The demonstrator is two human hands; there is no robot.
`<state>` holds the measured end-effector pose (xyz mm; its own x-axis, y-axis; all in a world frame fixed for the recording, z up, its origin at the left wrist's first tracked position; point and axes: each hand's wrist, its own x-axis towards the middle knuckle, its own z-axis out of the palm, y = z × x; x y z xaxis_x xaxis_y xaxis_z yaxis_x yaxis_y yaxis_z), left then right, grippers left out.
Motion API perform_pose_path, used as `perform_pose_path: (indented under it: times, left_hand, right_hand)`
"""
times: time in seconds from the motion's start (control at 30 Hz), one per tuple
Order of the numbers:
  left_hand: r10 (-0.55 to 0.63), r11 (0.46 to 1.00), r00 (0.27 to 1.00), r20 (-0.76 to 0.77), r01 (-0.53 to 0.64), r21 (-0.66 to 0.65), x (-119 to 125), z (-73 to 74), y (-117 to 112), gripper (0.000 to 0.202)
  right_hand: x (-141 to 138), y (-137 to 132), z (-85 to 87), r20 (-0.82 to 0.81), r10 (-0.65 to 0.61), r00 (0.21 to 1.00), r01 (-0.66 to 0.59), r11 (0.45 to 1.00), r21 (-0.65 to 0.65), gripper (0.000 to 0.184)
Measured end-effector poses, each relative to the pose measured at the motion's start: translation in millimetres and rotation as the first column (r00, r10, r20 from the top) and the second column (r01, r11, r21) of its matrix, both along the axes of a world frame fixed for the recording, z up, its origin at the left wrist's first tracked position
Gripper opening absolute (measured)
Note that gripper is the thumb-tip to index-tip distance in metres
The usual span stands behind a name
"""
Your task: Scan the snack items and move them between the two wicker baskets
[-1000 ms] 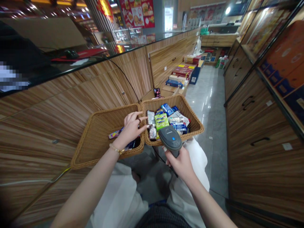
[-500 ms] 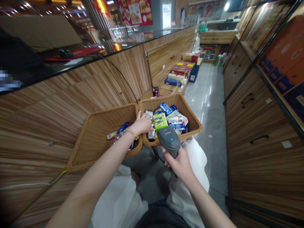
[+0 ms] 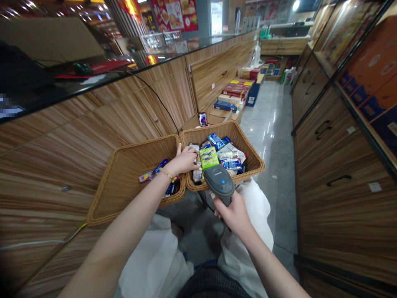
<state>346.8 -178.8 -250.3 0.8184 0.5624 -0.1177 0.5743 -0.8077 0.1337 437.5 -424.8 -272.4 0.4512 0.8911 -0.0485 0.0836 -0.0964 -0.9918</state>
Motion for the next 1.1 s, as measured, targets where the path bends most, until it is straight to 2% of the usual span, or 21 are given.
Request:
perform_pose_path:
  times: [0.2,0.47,0.57,0.73,0.87,1.1]
  left_hand:
    - [-0.007,1.000,0.982,0.187,0.010,-0.016,-14.0,16.2,-9.6,0.014]
    - [0.136,0.987,0.862,0.489,-0.163,0.014,-58.7,28.3,-30.6,0.019]
    - [0.171,0.976,0.801,0.573,-0.219,0.014,-78.2,24.4,-34.9,0.024]
    - [0.255,0.943,0.722,0.643,-0.333,0.000,-99.5,8.7,-41.8,0.023]
    - [0.296,0.925,0.697,0.654,-0.378,-0.016,-106.0,-0.7,-44.5,0.021]
    - [0.319,0.927,0.687,0.653,-0.369,-0.064,-108.7,-5.6,-41.1,0.020]
  right_hand:
    - [-2.3,-0.5,-0.7,0.019,0.004,1.000,-0.004,1.000,-0.022,0.041]
    - [-4.6,-0.8,-3.9,0.026,0.035,0.999,-0.034,0.999,-0.012,0.036]
    - [-7.2,0.2,-7.9,0.024,0.052,0.998,-0.052,0.999,-0.006,0.036]
    - [-12.4,2.8,-9.4,0.038,0.091,0.995,-0.091,0.996,-0.008,0.034]
    - [-15.0,5.0,-6.9,0.050,0.117,0.992,-0.118,0.993,0.013,0.028]
    - [-19.2,7.1,-4.4,0.079,0.146,0.986,-0.145,0.989,-0.017,0.022]
